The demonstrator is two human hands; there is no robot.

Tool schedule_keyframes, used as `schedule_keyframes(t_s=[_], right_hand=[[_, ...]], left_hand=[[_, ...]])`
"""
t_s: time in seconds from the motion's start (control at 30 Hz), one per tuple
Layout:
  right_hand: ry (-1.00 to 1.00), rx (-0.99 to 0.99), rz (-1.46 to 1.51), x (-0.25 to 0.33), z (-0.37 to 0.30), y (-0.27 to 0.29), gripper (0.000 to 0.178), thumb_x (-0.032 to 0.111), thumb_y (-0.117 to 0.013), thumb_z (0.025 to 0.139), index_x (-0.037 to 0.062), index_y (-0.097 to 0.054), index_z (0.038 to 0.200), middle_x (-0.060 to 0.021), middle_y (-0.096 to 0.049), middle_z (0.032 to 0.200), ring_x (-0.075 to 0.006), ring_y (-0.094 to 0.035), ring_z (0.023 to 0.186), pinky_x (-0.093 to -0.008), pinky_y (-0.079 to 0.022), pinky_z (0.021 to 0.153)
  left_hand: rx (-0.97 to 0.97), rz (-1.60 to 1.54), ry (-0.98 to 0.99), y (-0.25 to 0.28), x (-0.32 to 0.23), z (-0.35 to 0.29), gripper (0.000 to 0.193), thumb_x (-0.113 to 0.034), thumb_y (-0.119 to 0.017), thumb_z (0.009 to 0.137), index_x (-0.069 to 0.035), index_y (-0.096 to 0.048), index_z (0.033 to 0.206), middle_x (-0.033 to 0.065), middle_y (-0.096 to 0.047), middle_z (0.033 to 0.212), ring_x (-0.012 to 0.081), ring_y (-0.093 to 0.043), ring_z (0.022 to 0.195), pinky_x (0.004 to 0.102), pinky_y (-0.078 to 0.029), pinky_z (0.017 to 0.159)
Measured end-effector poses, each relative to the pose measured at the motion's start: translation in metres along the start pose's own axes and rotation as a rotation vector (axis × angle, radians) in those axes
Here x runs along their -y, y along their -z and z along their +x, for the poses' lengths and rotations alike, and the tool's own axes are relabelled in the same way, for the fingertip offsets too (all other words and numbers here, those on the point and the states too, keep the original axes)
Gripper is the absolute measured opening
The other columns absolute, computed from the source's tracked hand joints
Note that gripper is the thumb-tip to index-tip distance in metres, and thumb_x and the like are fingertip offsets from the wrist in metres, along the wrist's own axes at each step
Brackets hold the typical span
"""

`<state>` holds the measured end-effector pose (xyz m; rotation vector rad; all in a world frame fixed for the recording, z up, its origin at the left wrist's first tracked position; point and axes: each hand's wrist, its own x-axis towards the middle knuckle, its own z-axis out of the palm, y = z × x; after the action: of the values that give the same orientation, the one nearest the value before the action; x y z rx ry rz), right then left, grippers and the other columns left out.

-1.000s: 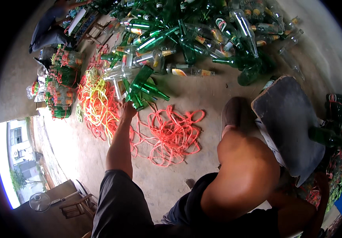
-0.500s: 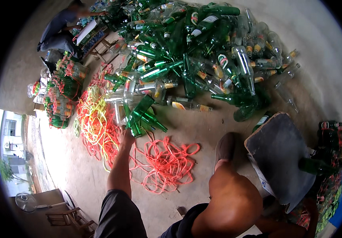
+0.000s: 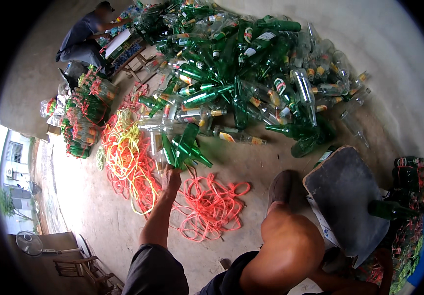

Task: The person sits on a low stool and bundles green glass bottles using red plastic straps. They thread the straps through the necks of the bottles, tie knots, and place the completed bundles on the floor. Another person is visible in the background working with bottles.

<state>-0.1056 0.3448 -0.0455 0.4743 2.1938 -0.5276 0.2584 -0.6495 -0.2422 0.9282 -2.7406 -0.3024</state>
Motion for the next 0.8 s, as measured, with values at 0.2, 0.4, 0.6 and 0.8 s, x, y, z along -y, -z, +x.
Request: schedule_keyframes(t_s=[0.2, 0.4, 0.6, 0.8], right_hand=[[0.023, -0.042, 0.051, 0.005, -0.015, 0.0, 0.024, 0.027, -0.069, 0.095, 0.0035, -0.069, 0.103, -0.0103, -0.064, 0.072, -0.0243, -0.067, 0.053, -0.0424, -0.062, 0.048], [0.107, -0.034, 0.083, -0.011, -0.003, -0.002, 0.028, 0.025, -0.07, 0.093, 0.0017, -0.069, 0.108, -0.0104, -0.064, 0.069, -0.0228, -0.066, 0.051, -0.0407, -0.061, 0.045], [0.202, -0.05, 0.133, -0.019, 0.0, -0.006, 0.03, 0.024, -0.07, 0.091, -0.0008, -0.069, 0.107, -0.0106, -0.063, 0.066, -0.022, -0.065, 0.05, -0.0389, -0.059, 0.043], [0.291, -0.104, -0.048, 0.034, -0.06, -0.008, 0.027, 0.024, -0.068, 0.092, -0.0015, -0.07, 0.102, -0.0114, -0.063, 0.065, -0.0211, -0.065, 0.05, -0.0382, -0.059, 0.042]], left_hand=[[-0.016, -0.049, 0.119, 0.014, -0.051, 0.007, 0.033, 0.003, -0.058, 0.085, -0.006, -0.069, 0.115, 0.026, -0.064, 0.102, 0.0462, -0.065, 0.096, 0.054, -0.055, 0.082], [-0.014, -0.135, 0.234, 0.02, -0.066, 0.021, 0.047, -0.003, -0.056, 0.086, 0.004, -0.051, 0.132, 0.0368, -0.064, 0.114, 0.0537, -0.064, 0.106, 0.0577, -0.054, 0.09], [0.042, -0.165, 0.324, 0.018, -0.067, 0.038, 0.052, -0.016, -0.057, 0.091, 0.007, -0.049, 0.138, 0.0389, -0.063, 0.117, 0.0541, -0.064, 0.11, 0.0574, -0.053, 0.094], [0.024, -0.206, 0.344, -0.001, -0.087, 0.051, 0.037, -0.02, -0.055, 0.098, 0.006, -0.055, 0.124, 0.0341, -0.069, 0.097, 0.0531, -0.067, 0.096, 0.0587, -0.054, 0.086]])
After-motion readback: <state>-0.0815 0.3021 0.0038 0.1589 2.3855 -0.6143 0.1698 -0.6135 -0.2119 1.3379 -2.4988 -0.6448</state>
